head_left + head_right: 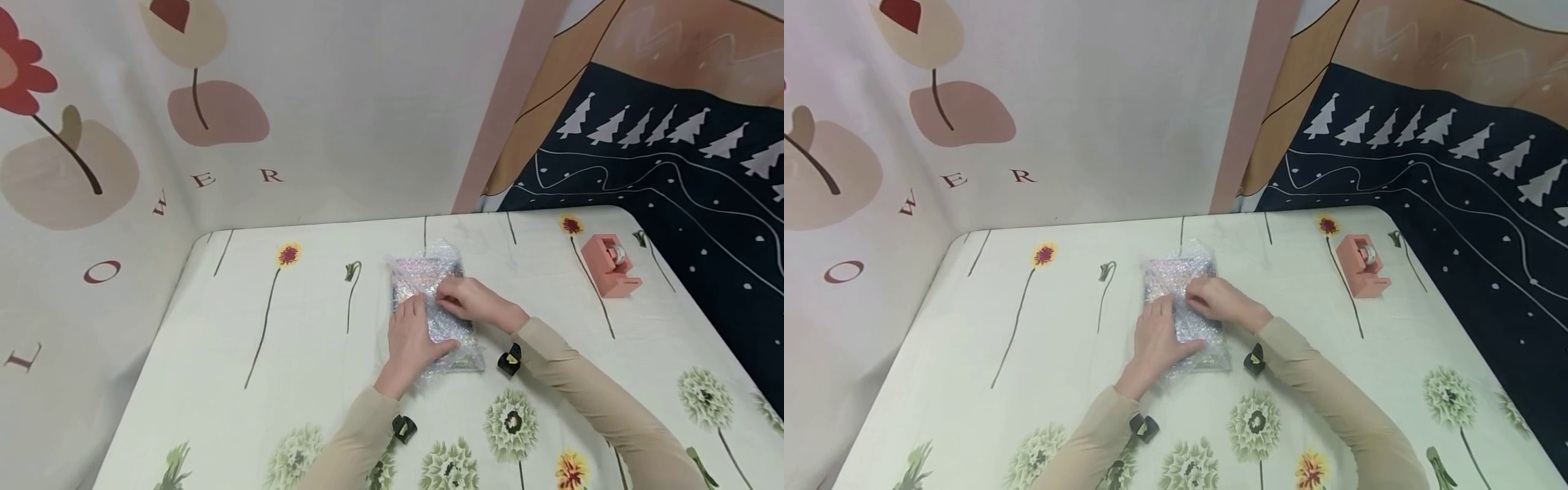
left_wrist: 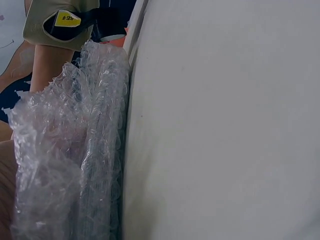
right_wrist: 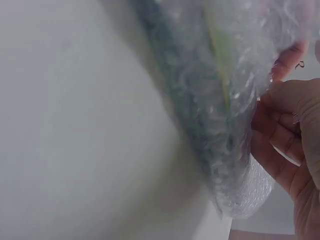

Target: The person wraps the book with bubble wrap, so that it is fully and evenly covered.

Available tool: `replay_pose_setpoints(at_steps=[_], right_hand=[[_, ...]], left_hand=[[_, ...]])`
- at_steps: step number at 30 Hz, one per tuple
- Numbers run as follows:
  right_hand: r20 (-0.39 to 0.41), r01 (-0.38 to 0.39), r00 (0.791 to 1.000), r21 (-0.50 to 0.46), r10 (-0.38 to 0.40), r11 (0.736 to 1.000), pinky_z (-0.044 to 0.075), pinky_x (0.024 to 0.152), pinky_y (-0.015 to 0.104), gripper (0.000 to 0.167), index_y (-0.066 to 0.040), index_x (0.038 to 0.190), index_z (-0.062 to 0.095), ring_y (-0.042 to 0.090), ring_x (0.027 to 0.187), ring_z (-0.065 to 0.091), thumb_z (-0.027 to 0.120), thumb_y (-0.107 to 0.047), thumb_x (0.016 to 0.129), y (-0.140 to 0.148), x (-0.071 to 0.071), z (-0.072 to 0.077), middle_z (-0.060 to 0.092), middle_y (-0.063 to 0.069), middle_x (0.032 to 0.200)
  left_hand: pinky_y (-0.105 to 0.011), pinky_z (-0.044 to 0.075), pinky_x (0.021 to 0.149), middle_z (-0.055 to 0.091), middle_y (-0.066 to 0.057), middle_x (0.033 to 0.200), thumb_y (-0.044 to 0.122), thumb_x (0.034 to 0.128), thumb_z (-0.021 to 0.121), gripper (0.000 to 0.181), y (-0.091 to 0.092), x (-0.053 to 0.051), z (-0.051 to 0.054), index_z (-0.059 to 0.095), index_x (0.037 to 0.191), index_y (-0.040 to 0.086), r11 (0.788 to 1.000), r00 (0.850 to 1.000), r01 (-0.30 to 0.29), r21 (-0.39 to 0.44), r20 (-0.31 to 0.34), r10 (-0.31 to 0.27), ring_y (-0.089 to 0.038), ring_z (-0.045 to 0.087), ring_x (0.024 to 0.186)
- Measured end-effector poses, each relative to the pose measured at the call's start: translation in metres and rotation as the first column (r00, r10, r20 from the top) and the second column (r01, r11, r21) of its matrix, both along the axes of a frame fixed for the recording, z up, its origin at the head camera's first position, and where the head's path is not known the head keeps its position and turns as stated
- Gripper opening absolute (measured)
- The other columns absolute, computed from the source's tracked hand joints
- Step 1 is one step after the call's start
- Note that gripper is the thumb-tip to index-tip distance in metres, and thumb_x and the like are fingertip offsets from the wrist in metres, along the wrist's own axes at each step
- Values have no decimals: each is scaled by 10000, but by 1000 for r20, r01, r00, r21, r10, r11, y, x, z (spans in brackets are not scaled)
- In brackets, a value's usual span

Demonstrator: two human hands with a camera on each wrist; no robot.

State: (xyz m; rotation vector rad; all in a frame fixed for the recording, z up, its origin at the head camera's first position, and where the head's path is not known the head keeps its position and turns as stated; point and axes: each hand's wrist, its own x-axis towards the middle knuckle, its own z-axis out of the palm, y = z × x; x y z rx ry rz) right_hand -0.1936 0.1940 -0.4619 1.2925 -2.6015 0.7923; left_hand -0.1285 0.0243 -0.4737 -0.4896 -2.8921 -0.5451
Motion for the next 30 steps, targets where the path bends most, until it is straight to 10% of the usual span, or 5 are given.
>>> replay_pose_setpoints(at_steps=[6,30], right_hand=[[-11,-55,998,1,55,998,438,974,388,108,-70,777,624,116,726,568,663,22,818,4,-1,-2,604,8,790],[-8,-109,994,52,110,993,510,851,349,150,-86,926,751,225,951,609,734,-44,783,19,8,2,659,97,996]], left_hand=[[-388,412,948,516,-152,1225,641,605,753,962,0,0,1,479,1264,-3,1000,1000,7,-18,4,-7,-290,468,1145],[-418,458,896,509,-154,1221,667,680,681,789,0,4,7,644,1138,26,992,998,57,-110,-9,-58,-304,466,1151]])
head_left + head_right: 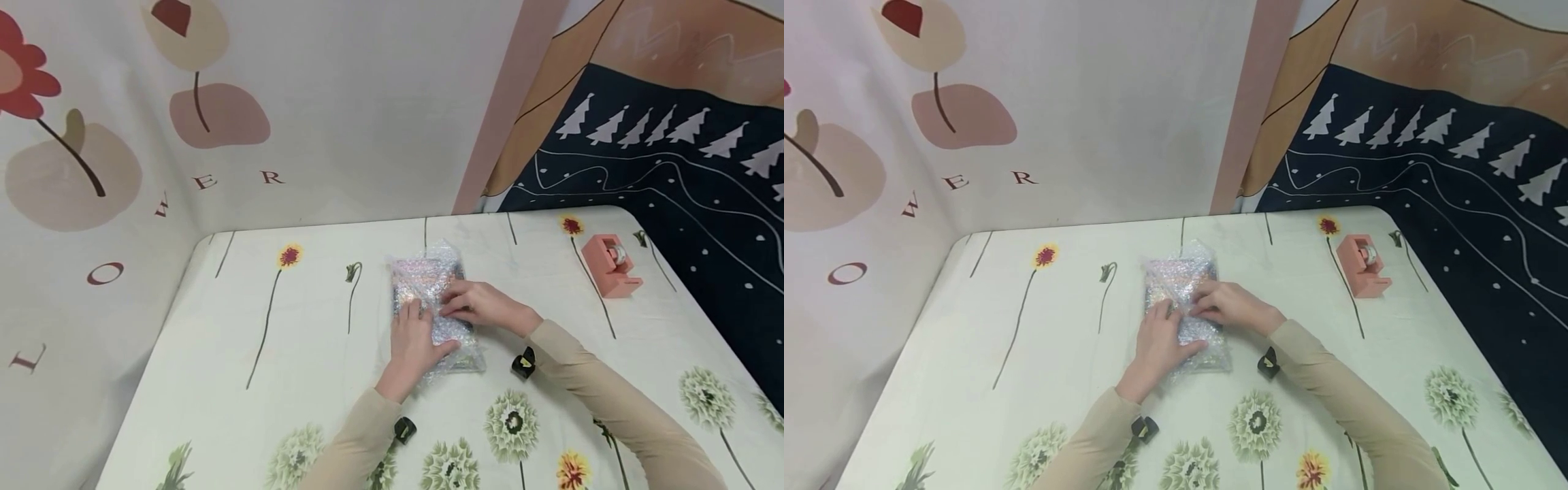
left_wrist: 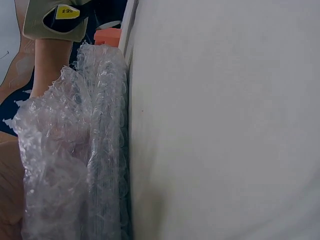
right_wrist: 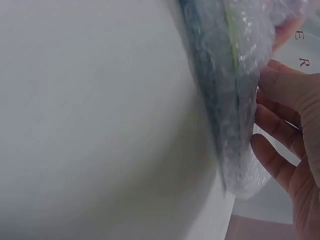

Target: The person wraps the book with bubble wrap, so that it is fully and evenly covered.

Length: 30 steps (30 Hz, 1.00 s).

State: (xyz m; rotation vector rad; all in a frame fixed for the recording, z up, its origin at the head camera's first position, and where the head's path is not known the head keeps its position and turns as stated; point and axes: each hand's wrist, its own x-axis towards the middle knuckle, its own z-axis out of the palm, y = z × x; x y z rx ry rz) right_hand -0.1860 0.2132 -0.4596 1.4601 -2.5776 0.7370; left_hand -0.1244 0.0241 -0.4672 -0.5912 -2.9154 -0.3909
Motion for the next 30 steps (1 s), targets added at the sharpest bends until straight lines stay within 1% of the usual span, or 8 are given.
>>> replay_pose_setpoints(at_steps=[4,11,15,19,21,24,27,30], right_hand=[[15,2,1000,6,-2,1000,511,838,381,186,-63,970,743,257,988,594,703,-15,795,7,4,0,646,139,1049],[101,30,994,4,-30,1000,459,926,460,192,-35,969,735,306,1094,566,657,-49,795,13,11,2,624,168,1153],[148,54,987,28,-58,998,441,948,466,178,-47,973,736,310,1126,552,660,-60,813,15,13,3,612,162,1189],[188,72,980,-1,-70,997,435,947,486,201,-47,1008,726,319,1135,548,658,-61,820,17,15,2,611,165,1193],[187,77,980,-10,-74,997,435,945,490,233,-38,1051,711,318,1139,543,656,-65,826,17,16,1,610,163,1194],[154,83,985,6,-83,997,433,948,486,265,-23,1106,686,315,1142,537,649,-82,851,16,18,-3,606,160,1201],[144,95,985,13,-95,995,443,942,468,253,-14,1103,684,315,1141,539,647,-84,863,16,20,-4,602,164,1209],[163,106,981,4,-106,994,447,938,459,236,-12,1083,693,314,1142,544,648,-80,862,17,22,-2,600,166,1218]], left_hand=[[-421,457,901,510,-162,1232,667,680,682,810,0,0,-1,627,1154,13,1000,1000,0,-7,-10,0,-310,466,1158],[-451,458,899,515,-174,1229,645,675,702,775,0,-1,-1,606,1182,66,1000,1000,6,22,-19,-6,-340,469,1165],[-463,452,901,500,-183,1252,634,693,694,751,0,0,-2,610,1220,107,1000,1000,11,20,-2,-11,-349,454,1176],[-465,443,921,485,-190,1282,641,712,672,749,0,0,-2,611,1239,111,1000,1000,15,3,19,-15,-359,439,1200],[-457,438,933,476,-187,1292,650,720,658,750,0,0,-2,610,1245,117,1000,999,15,-12,28,-14,-357,433,1207],[-443,435,938,465,-177,1291,664,726,641,752,-1,0,-3,610,1249,125,999,999,15,-30,34,-14,-344,430,1206],[-439,436,937,467,-174,1290,667,726,639,752,0,0,-3,613,1244,122,999,999,14,-32,35,-13,-340,430,1206],[-445,441,937,479,-178,1293,665,718,649,761,0,-1,-3,621,1226,99,1000,999,14,-24,32,-13,-346,436,1208]])
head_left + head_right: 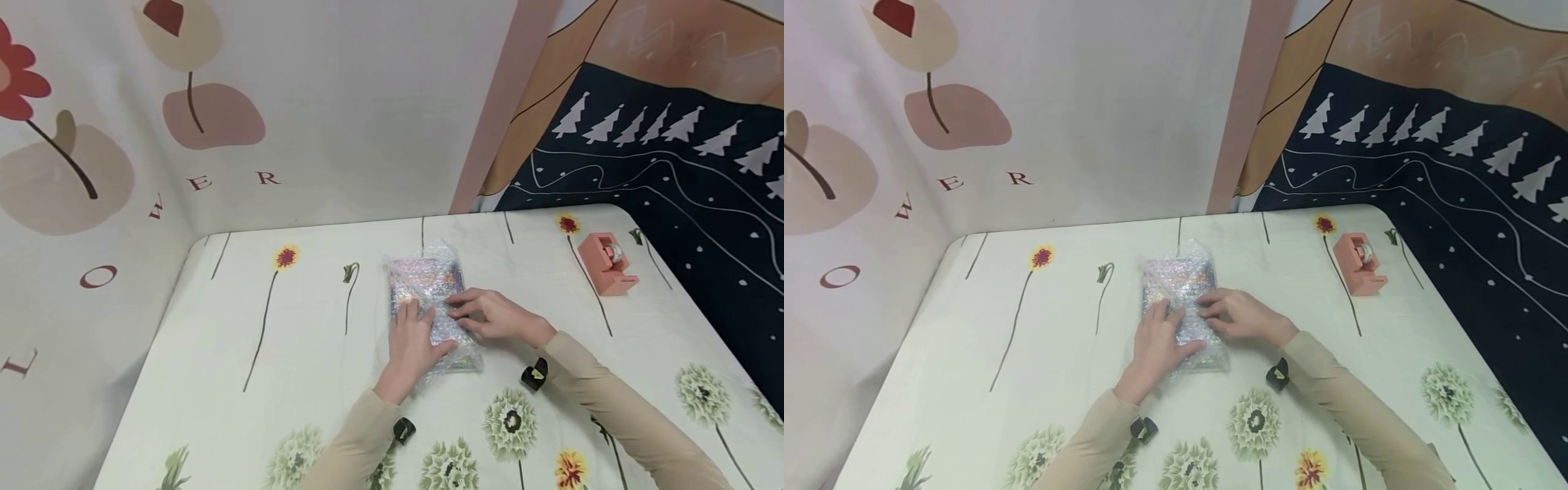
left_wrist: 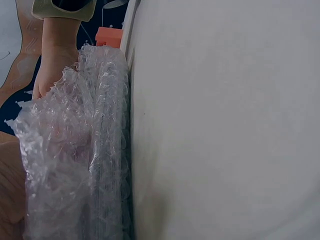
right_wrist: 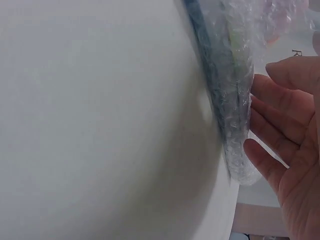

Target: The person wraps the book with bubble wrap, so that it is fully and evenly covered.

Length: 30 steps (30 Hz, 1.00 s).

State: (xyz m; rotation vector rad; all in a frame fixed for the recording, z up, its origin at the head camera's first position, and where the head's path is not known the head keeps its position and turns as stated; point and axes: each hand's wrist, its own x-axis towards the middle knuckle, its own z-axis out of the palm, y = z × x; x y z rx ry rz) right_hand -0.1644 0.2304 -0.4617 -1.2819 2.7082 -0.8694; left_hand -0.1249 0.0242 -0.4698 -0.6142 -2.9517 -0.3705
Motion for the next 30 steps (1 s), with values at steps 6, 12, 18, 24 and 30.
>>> replay_pose_setpoints(at_steps=[6,12,18,24,30], right_hand=[[39,14,999,-24,-13,1000,444,947,450,226,-33,1074,701,285,1140,556,650,-86,860,2,-1,2,613,142,1211],[-41,27,999,9,-27,1000,451,936,448,264,-47,1104,694,282,1119,564,653,-126,856,1,-1,-5,624,133,1191],[-130,25,991,59,-17,998,493,873,429,257,-67,1103,699,285,1075,581,647,-121,857,-4,-1,-4,628,144,1160],[-71,41,997,79,-35,996,494,863,413,235,-80,1102,702,267,1076,563,615,-137,891,-9,-1,2,603,138,1165],[61,86,994,-6,-86,996,418,965,469,249,-35,1141,670,309,1172,516,601,-100,911,-6,2,1,583,148,1229]], left_hand=[[-446,441,949,483,-187,1317,662,708,662,810,2,0,3,612,1212,30,1000,1000,-11,2,13,11,-354,437,1225],[-414,429,971,481,-176,1315,672,704,658,835,3,0,3,615,1185,-9,1000,1000,-18,-2,20,18,-330,434,1233],[-389,427,973,490,-166,1290,670,700,665,825,2,-1,1,623,1162,-13,1000,1000,-16,6,2,16,-314,441,1220],[-409,416,986,480,-191,1305,656,718,660,810,0,-2,-1,609,1162,-20,999,1000,-5,41,4,5,-342,432,1233],[-431,368,1026,463,-222,1325,566,826,610,707,-10,-6,1,576,1203,-30,991,995,80,108,56,-87,-367,403,1256]])
